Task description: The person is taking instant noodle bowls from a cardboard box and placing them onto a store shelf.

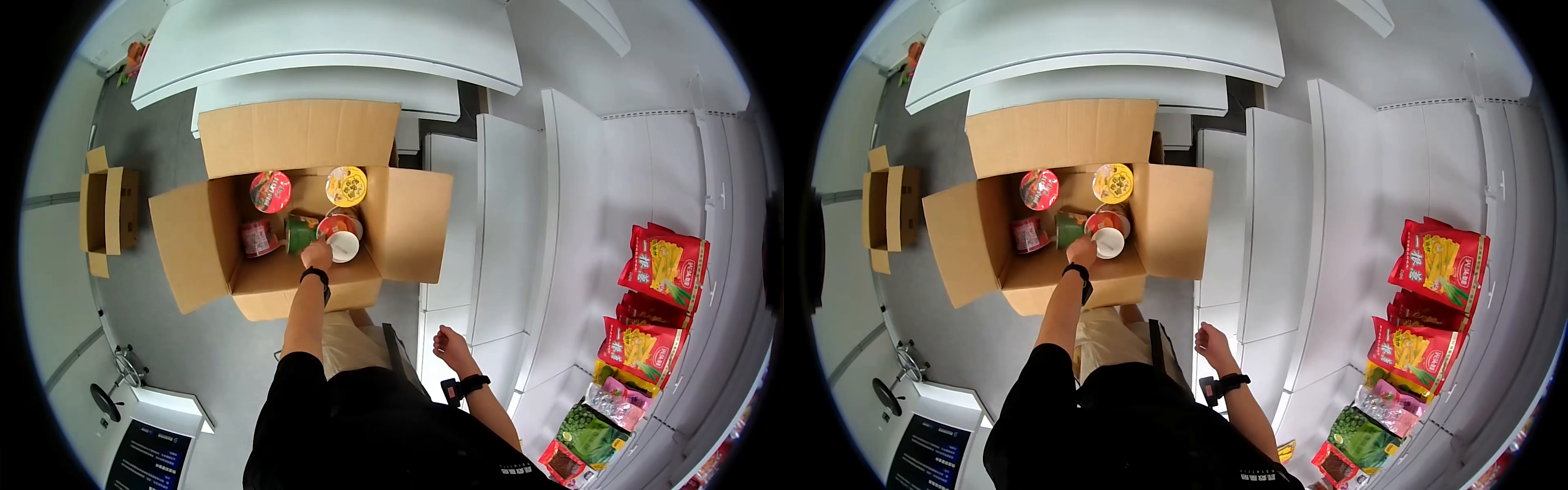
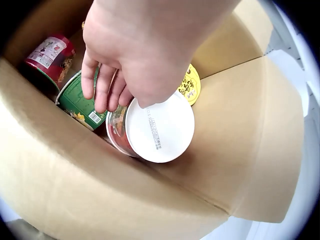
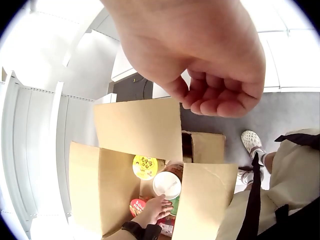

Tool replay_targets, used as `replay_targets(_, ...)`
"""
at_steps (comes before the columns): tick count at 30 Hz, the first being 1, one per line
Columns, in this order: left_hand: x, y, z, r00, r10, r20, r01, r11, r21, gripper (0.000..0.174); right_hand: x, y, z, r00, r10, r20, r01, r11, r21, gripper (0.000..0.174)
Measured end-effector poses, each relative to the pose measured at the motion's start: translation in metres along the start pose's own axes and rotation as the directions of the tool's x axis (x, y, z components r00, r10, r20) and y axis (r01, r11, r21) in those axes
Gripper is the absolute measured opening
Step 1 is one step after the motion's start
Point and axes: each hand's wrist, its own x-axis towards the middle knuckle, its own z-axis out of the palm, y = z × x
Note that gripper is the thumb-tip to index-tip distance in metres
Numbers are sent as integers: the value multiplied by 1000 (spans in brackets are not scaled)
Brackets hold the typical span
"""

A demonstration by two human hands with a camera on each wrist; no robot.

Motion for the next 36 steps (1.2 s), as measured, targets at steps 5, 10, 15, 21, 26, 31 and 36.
replay_targets(5, 9, -8, 8, 994, 106, 2, -105, 985, 137, 28, -2, 5, 18, 1000, 3, 13, -3, 1000, -6, 23)
replay_targets(10, 11, -16, 2, 995, 93, -24, -91, 994, 66, 28, 0, 21, 34, 999, -26, 25, 28, 996, -81, 22)
replay_targets(15, -3, -10, -20, 997, 30, -70, -26, 998, 54, 28, -7, 40, 37, 998, -54, 40, 61, 979, -195, 26)
replay_targets(21, -14, -8, -36, 982, -80, -169, 75, 997, -36, 28, -4, 54, 28, 994, -106, -2, 104, 980, -171, 23)
replay_targets(26, -39, -10, -66, 971, 28, -237, -46, 996, -72, 31, -4, 53, 33, 985, -162, 61, 168, 978, -120, 22)
replay_targets(31, -75, -13, -105, 914, 250, -320, -273, 962, -28, 36, 1, 40, 52, 970, -134, 201, 130, 991, 36, 23)
replay_targets(36, -116, 2, -150, 863, 350, -363, -439, 876, -198, 30, -12, 6, 92, 938, -172, 300, 143, 983, 117, 24)
